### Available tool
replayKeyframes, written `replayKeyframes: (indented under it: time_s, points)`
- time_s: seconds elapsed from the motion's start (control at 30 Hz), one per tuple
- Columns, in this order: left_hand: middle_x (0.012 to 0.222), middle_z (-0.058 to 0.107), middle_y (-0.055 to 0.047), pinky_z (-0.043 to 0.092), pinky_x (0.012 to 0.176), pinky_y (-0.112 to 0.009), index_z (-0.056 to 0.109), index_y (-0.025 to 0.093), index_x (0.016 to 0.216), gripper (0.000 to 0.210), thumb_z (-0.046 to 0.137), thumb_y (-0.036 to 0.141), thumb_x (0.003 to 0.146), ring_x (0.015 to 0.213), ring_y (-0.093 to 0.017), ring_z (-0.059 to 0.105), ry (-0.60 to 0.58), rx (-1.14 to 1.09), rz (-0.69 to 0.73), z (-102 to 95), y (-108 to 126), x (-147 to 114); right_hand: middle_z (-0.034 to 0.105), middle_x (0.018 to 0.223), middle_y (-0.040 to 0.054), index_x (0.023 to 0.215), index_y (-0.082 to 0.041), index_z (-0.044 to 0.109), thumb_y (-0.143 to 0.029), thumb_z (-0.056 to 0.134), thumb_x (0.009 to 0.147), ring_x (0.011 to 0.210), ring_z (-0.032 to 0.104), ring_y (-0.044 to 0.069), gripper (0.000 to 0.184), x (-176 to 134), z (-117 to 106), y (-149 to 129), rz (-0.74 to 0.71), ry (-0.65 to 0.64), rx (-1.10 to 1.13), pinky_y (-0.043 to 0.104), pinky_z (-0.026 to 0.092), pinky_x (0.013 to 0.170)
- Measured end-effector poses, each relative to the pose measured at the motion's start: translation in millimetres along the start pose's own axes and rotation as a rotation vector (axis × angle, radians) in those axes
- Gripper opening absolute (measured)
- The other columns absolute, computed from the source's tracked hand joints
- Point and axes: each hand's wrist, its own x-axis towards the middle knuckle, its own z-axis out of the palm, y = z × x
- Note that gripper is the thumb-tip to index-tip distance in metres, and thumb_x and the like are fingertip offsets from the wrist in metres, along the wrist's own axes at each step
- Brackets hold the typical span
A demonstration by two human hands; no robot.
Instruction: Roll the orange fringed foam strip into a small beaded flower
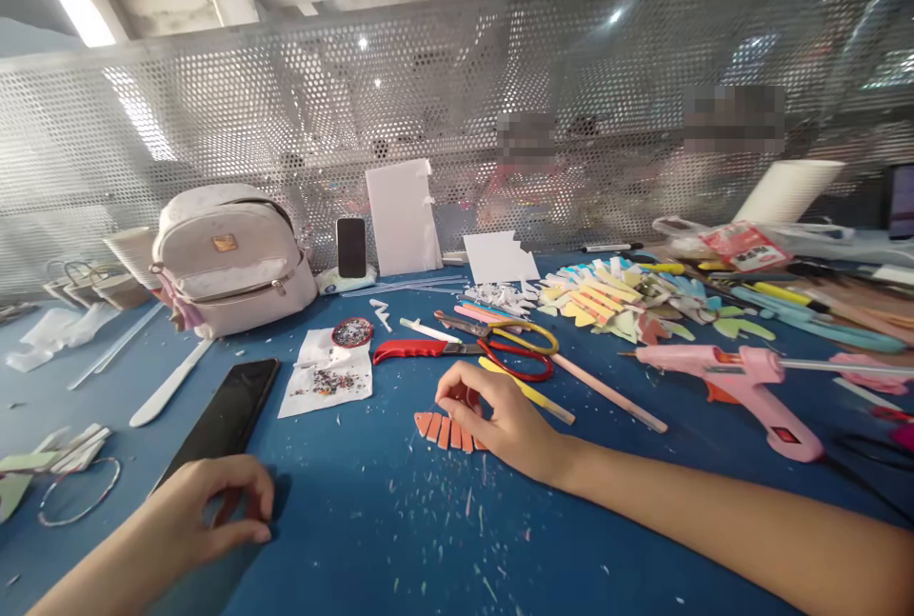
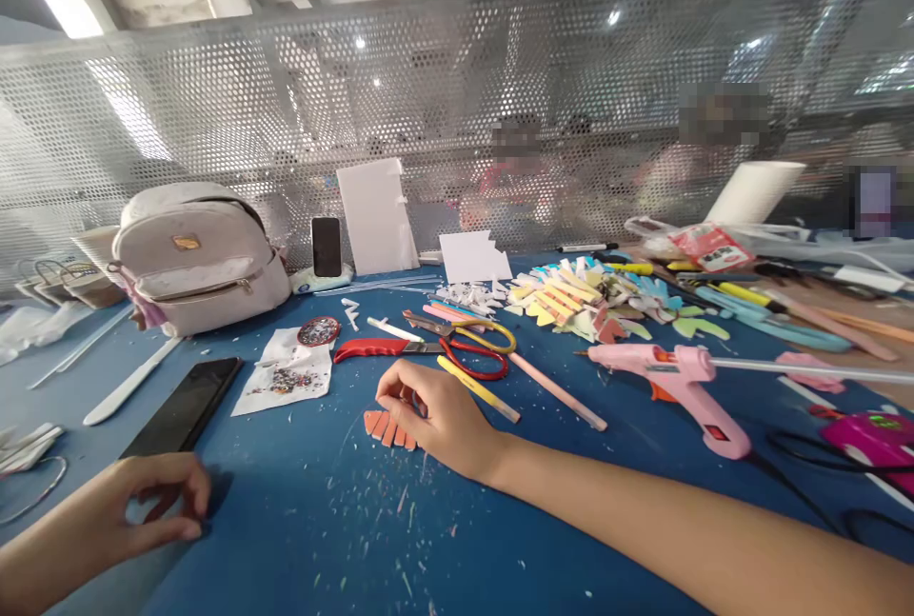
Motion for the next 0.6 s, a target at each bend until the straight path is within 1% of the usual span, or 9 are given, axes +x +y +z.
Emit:
replayKeyframes:
  time_s: [0.03, 0.1, 0.13, 0.17, 0.23, 0.3, 0.4, 0.5, 0.6]
  points:
    - [0.065, 0.072, 0.000, 0.043, 0.058, -0.020, 0.071, 0.019, 0.067, 0.007, 0.070, 0.025, 0.070, 0.059, -0.016, 0.061, 0.016, -0.013, -0.002, 3.7, -3.0, -2.4, 0.059, 0.078, 0.0000, 0.090, -0.020, 0.056, -0.025, 0.050, 0.096, 0.065, 0.050, 0.012, 0.010, 0.1, 0.1, -0.3, -0.002, 0.003, -0.007, 0.025, 0.040, 0.059]
    - [0.063, 0.070, 0.002, 0.043, 0.057, -0.019, 0.069, 0.020, 0.064, 0.007, 0.069, 0.024, 0.070, 0.056, -0.015, 0.061, 0.109, -0.030, 0.000, 10.2, -10.9, -4.1, 0.059, 0.078, 0.0000, 0.090, -0.020, 0.056, -0.025, 0.050, 0.096, 0.066, 0.051, 0.012, 0.010, 0.2, 0.3, -0.9, -0.004, 0.011, -0.018, 0.025, 0.040, 0.059]
    - [0.062, 0.070, 0.002, 0.044, 0.056, -0.019, 0.069, 0.021, 0.063, 0.008, 0.069, 0.025, 0.070, 0.055, -0.015, 0.060, 0.136, -0.034, 0.010, 12.8, -15.4, -3.8, 0.059, 0.078, 0.0001, 0.089, -0.020, 0.056, -0.025, 0.050, 0.096, 0.066, 0.051, 0.012, 0.010, 0.1, 0.4, -1.1, -0.005, 0.014, -0.018, 0.025, 0.040, 0.059]
    - [0.061, 0.069, 0.002, 0.044, 0.055, -0.019, 0.069, 0.021, 0.062, 0.010, 0.068, 0.028, 0.070, 0.054, -0.015, 0.060, 0.142, -0.033, 0.024, 14.9, -19.9, -3.2, 0.059, 0.078, 0.0001, 0.089, -0.020, 0.056, -0.024, 0.050, 0.096, 0.067, 0.051, 0.012, 0.010, 0.1, 0.4, -1.3, -0.004, 0.017, -0.017, 0.025, 0.040, 0.059]
    - [0.058, 0.068, 0.002, 0.043, 0.052, -0.019, 0.068, 0.022, 0.059, 0.016, 0.069, 0.034, 0.069, 0.051, -0.015, 0.059, 0.112, -0.032, 0.046, 17.6, -26.6, -2.3, 0.059, 0.078, 0.0002, 0.089, -0.020, 0.056, -0.024, 0.050, 0.095, 0.067, 0.051, 0.012, 0.010, 0.1, 0.4, -1.5, 0.000, 0.020, -0.009, 0.026, 0.040, 0.059]
    - [0.058, 0.068, 0.002, 0.043, 0.052, -0.019, 0.068, 0.022, 0.058, 0.018, 0.068, 0.036, 0.070, 0.051, -0.014, 0.058, 0.150, -0.013, 0.054, 18.5, -28.0, -3.6, 0.059, 0.079, 0.0004, 0.089, -0.020, 0.057, -0.024, 0.051, 0.095, 0.067, 0.051, 0.013, 0.009, 0.1, 0.2, -1.5, 0.011, 0.020, -0.002, 0.026, 0.041, 0.060]
    - [0.059, 0.066, 0.002, 0.042, 0.052, -0.019, 0.067, 0.022, 0.060, 0.018, 0.067, 0.036, 0.072, 0.052, -0.014, 0.057, 0.226, 0.001, 0.041, 18.1, -22.8, -9.1, 0.059, 0.079, 0.0002, 0.089, -0.020, 0.057, -0.024, 0.052, 0.095, 0.067, 0.051, 0.013, 0.009, 0.6, -0.3, -1.3, 0.032, 0.029, 0.032, 0.026, 0.041, 0.060]
    - [0.059, 0.065, 0.002, 0.041, 0.050, -0.019, 0.067, 0.023, 0.060, 0.023, 0.066, 0.040, 0.074, 0.051, -0.015, 0.055, 0.251, -0.003, 0.031, 17.0, -21.1, -13.5, 0.057, 0.080, 0.0003, 0.087, -0.020, 0.057, -0.025, 0.053, 0.095, 0.071, 0.055, 0.013, 0.010, 2.0, -0.9, -1.3, 0.065, 0.055, 0.127, 0.027, 0.043, 0.063]
    - [0.059, 0.066, 0.001, 0.042, 0.050, -0.020, 0.067, 0.023, 0.060, 0.024, 0.065, 0.042, 0.075, 0.051, -0.015, 0.055, 0.207, 0.013, 0.032, 16.2, -26.8, -14.6, 0.056, 0.081, 0.0008, 0.089, -0.020, 0.055, -0.030, 0.053, 0.095, 0.069, 0.056, 0.013, 0.012, 4.7, -1.0, -0.8, 0.124, 0.091, 0.351, 0.026, 0.045, 0.061]
